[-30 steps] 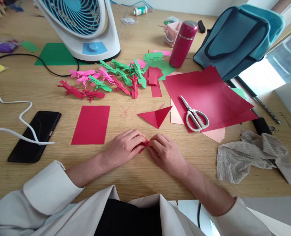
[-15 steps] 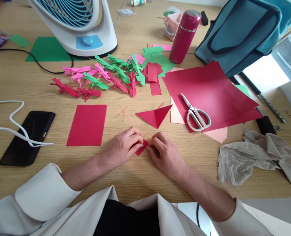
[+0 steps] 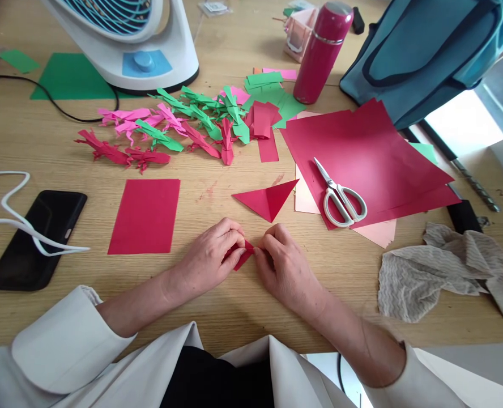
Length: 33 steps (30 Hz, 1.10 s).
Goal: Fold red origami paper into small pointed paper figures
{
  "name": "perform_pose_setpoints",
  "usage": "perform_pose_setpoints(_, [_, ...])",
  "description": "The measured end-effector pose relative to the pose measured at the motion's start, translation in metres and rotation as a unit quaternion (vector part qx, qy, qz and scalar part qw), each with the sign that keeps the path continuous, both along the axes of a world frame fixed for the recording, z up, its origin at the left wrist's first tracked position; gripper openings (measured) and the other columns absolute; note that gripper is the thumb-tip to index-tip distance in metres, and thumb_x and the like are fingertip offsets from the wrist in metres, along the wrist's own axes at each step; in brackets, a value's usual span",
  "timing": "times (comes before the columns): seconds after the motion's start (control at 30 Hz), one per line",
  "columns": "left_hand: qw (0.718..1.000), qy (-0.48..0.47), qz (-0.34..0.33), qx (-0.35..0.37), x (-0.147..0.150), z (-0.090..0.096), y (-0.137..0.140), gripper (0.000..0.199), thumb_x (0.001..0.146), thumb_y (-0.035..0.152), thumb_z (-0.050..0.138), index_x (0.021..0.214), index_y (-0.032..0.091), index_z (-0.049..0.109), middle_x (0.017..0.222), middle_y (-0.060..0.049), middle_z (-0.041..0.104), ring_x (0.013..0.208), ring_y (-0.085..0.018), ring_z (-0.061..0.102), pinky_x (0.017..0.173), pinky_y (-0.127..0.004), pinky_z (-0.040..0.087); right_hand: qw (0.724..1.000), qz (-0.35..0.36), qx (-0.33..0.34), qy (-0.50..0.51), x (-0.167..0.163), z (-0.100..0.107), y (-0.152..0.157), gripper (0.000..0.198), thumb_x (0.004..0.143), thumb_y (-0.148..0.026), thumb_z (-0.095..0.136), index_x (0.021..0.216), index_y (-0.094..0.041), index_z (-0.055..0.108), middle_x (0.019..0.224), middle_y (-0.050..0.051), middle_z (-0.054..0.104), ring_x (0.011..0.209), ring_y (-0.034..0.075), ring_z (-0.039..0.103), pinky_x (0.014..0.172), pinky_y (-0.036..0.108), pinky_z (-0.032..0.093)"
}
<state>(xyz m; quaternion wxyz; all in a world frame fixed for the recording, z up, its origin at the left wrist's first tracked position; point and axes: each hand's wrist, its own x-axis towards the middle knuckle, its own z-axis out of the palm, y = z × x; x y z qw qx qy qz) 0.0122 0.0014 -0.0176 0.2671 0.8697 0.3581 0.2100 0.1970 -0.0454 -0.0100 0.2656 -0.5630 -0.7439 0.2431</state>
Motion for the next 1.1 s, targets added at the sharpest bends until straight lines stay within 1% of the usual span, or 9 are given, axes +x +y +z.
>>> perform_pose_setpoints(0.1, [1.000,0.004,0.005,-0.004,0.0015,-0.0001,-0.0005,0.010,0.089,0.011,0.049,0.085,0.016,0.055,0.096,-0.007,0.057,0.091,-0.018,0.057,0.085,-0.034,0.051,1.000,-0.007,0.001,-0.003,-0.0001,0.0002,0.0000,0.017,0.092,-0.015,0.051,0.077,-0.020,0.048,0.085,0.005,0.051,0.075,0.017,0.052,0.066,0.032,0.045])
perform_pose_setpoints(0.27, [1.000,0.008,0.013,-0.005,0.0026,-0.0020,-0.0003,0.009,0.087,0.009,0.051,0.083,0.016,0.055,0.095,-0.006,0.056,0.088,-0.017,0.057,0.083,-0.032,0.051,1.000,-0.018,-0.015,-0.010,-0.0001,-0.0004,0.0003,0.008,0.091,-0.015,0.053,0.085,-0.020,0.052,0.087,0.004,0.052,0.072,0.016,0.052,0.061,0.029,0.044])
perform_pose_setpoints(0.43, [1.000,0.006,0.012,0.005,0.0025,-0.0032,0.0003,0.009,0.086,0.009,0.051,0.082,0.016,0.055,0.094,-0.006,0.055,0.086,-0.016,0.056,0.082,-0.031,0.051,1.000,-0.018,-0.004,-0.021,-0.0007,-0.0007,0.0020,0.014,0.090,-0.015,0.054,0.078,-0.020,0.050,0.087,0.004,0.051,0.073,0.015,0.052,0.061,0.029,0.044])
perform_pose_setpoints(0.77, [0.999,0.019,0.033,-0.006,0.0063,-0.0005,0.0004,0.008,0.086,0.013,0.054,0.079,0.017,0.053,0.093,-0.006,0.054,0.084,-0.017,0.057,0.081,-0.033,0.052,0.999,-0.027,0.001,-0.041,-0.0015,-0.0041,0.0036,0.015,0.088,-0.013,0.055,0.076,-0.020,0.049,0.085,0.005,0.050,0.068,0.015,0.050,0.057,0.028,0.043])
perform_pose_setpoints(1.0, [0.998,0.036,0.042,-0.008,0.0085,-0.0012,0.0002,0.007,0.085,0.016,0.058,0.080,0.017,0.053,0.094,-0.006,0.054,0.084,-0.018,0.057,0.081,-0.034,0.052,0.999,-0.021,0.006,-0.048,-0.0022,-0.0047,0.0038,0.014,0.087,-0.013,0.055,0.076,-0.020,0.050,0.085,0.004,0.050,0.068,0.015,0.051,0.058,0.028,0.043])
perform_pose_setpoints(1.1, [0.998,0.041,0.045,-0.005,0.0091,-0.0012,-0.0002,0.007,0.084,0.015,0.058,0.079,0.017,0.053,0.094,-0.006,0.054,0.084,-0.018,0.057,0.080,-0.035,0.052,0.999,-0.018,0.002,-0.039,-0.0008,-0.0043,0.0037,0.011,0.088,-0.013,0.055,0.079,-0.020,0.052,0.086,0.005,0.051,0.069,0.015,0.052,0.059,0.028,0.044])
